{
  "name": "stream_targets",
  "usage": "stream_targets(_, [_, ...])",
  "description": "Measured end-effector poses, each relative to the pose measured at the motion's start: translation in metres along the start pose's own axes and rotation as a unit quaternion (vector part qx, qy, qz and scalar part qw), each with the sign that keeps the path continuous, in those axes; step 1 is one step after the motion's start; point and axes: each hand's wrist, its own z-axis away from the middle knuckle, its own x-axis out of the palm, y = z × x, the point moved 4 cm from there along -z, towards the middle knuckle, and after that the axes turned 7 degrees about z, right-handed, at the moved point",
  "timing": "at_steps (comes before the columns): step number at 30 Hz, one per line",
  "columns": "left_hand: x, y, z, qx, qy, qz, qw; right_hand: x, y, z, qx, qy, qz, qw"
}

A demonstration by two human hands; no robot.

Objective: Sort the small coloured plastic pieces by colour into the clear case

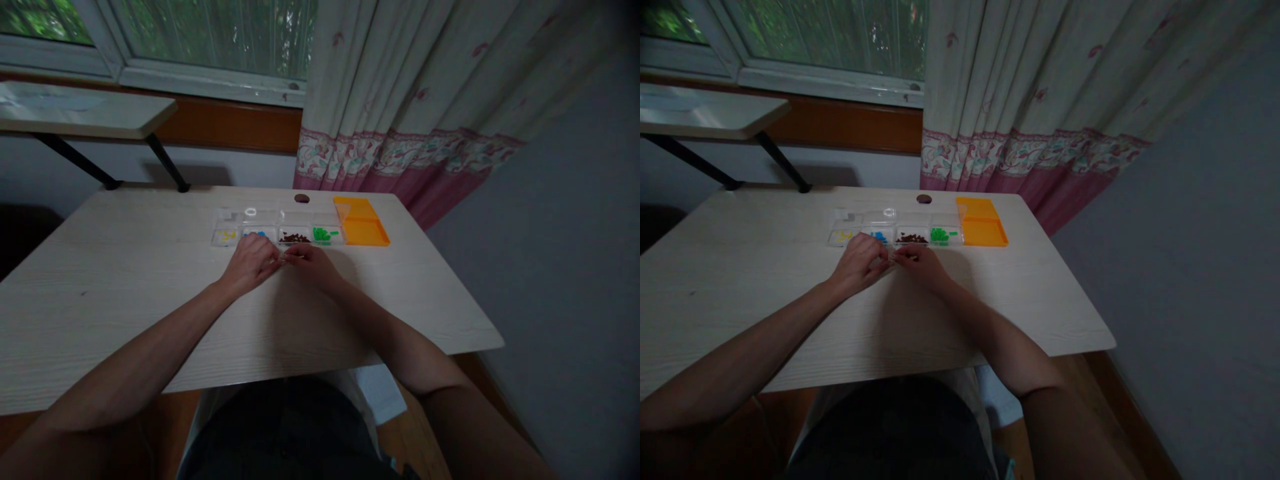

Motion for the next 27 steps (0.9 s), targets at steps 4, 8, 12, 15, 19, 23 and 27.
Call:
stream_targets(4, [0.0, 0.002, 0.002, 0.017, 0.001, -0.015, 1.0, 0.004, -0.001, 0.002, 0.0, -0.019, -0.019, 1.0])
stream_targets(8, [0.002, 0.002, 0.003, 0.021, -0.005, -0.036, 0.999, 0.002, -0.004, 0.004, -0.022, -0.027, -0.007, 0.999])
stream_targets(12, [0.001, 0.0, 0.002, 0.009, -0.006, -0.031, 0.999, -0.001, -0.009, 0.006, -0.046, -0.035, 0.012, 0.998])
stream_targets(15, [-0.004, -0.004, 0.001, -0.002, 0.013, -0.026, 1.0, -0.002, -0.01, 0.005, -0.074, -0.032, 0.058, 0.995])
stream_targets(19, [-0.022, -0.026, 0.003, -0.061, 0.076, -0.033, 0.995, -0.001, -0.005, 0.007, -0.139, 0.023, 0.25, 0.958])
stream_targets(23, [-0.038, -0.053, 0.01, -0.121, 0.126, -0.039, 0.984, 0.008, -0.002, 0.013, -0.194, 0.002, 0.388, 0.901])
stream_targets(27, [-0.047, -0.067, 0.016, -0.161, 0.18, -0.039, 0.97, 0.014, -0.006, 0.016, -0.217, -0.02, 0.421, 0.88])
